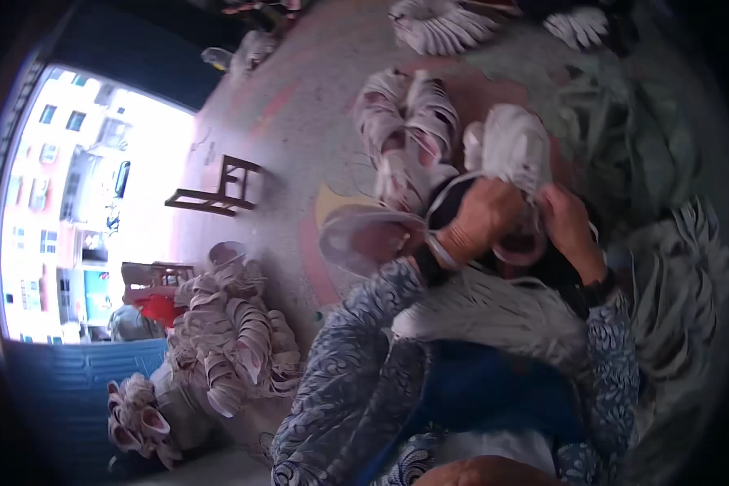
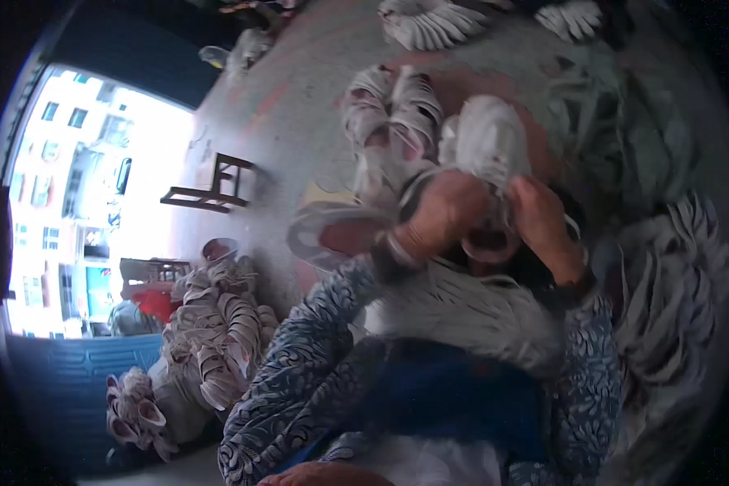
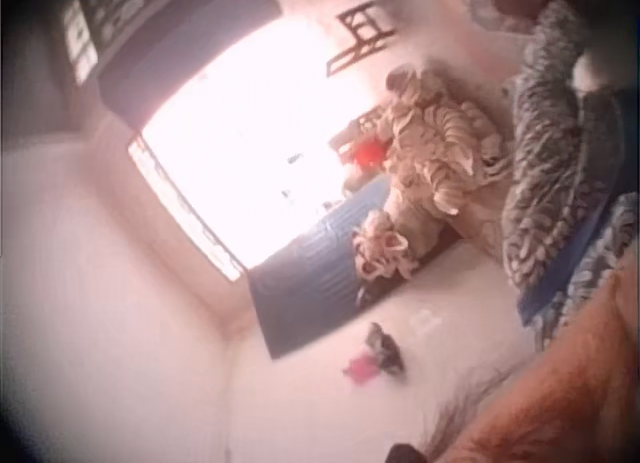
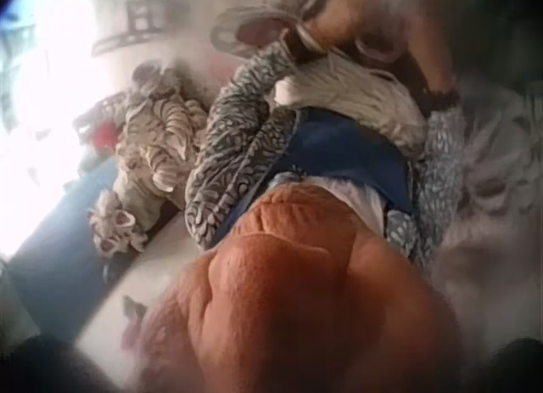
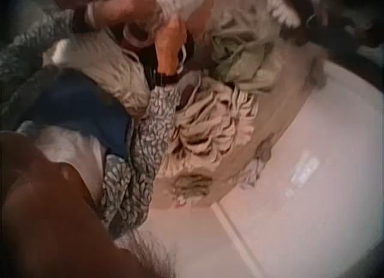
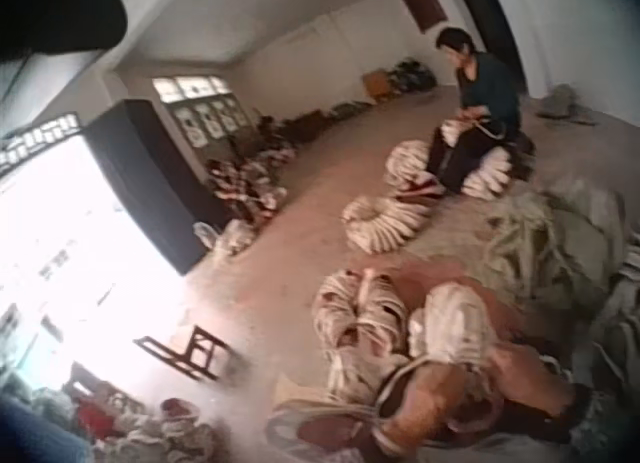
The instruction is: The person sits on the floor and laces a white and pink sneaker by hand, threading white shoelaces through the eyelets and pulling them tight. They repeat the lacing process on the same shoe multiple times, adjusting the laces and tightening them repeatedly.
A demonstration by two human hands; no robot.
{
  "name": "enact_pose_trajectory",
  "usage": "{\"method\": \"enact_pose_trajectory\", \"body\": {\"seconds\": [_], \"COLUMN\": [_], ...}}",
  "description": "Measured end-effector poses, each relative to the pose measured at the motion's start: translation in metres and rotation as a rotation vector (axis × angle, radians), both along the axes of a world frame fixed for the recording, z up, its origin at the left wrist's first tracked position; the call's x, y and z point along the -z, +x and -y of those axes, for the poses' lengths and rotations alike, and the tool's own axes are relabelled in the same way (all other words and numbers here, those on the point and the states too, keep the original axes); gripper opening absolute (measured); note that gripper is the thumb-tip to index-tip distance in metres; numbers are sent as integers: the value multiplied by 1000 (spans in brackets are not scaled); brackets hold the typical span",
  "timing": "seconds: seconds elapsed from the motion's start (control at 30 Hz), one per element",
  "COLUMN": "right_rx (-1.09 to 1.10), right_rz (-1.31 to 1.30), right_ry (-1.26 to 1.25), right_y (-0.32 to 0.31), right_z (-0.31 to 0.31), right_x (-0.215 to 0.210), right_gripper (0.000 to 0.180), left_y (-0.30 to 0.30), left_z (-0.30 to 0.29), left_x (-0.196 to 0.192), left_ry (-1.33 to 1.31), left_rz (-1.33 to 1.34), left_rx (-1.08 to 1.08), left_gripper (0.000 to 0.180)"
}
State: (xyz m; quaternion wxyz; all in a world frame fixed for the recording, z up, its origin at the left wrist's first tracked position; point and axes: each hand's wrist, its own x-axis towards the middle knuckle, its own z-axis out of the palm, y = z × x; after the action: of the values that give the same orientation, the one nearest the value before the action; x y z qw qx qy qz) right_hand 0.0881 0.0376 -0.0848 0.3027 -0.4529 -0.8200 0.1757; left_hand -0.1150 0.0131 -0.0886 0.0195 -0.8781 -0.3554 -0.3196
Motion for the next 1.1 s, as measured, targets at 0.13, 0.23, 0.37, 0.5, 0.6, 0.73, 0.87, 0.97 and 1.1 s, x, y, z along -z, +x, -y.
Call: {"method": "enact_pose_trajectory", "body": {"seconds": [0.13, 0.23, 0.37, 0.5, 0.6, 0.73, 0.87, 0.97, 1.1], "right_rx": [14, 54, 71, 144, 52, -44, -1, -135, -25], "right_rz": [8, 172, 288, 219, -51, -150, -197, -95, 133], "right_ry": [34, 154, 135, 66, -2, -33, -55, 260, 155], "right_y": [-4, -9, -10, -7, 11, 8, 9, 16, 4], "right_z": [20, 34, 39, 23, 9, 8, 16, 13, 26], "right_x": [-16, -26, -14, 14, 15, 9, 9, 24, 7], "right_gripper": [14, 22, 26, 22, 16, 16, 23, 30, 28], "left_y": [18, 17, 24, 19, 1, -13, -8, 6, 12], "left_z": [35, 29, 24, 25, 18, 11, 4, 15, 27], "left_x": [-4, -3, 5, 21, 20, 13, 30, 16, -1], "left_ry": [-377, -560, -575, -474, -419, -440, -434, -553, -670], "left_rz": [190, 301, 262, 314, 345, 341, 354, 426, 460], "left_rx": [-10, -42, -123, -176, -184, -195, -96, -162, -185], "left_gripper": [21, 19, 18, 17, 15, 12, 13, 12, 14]}}
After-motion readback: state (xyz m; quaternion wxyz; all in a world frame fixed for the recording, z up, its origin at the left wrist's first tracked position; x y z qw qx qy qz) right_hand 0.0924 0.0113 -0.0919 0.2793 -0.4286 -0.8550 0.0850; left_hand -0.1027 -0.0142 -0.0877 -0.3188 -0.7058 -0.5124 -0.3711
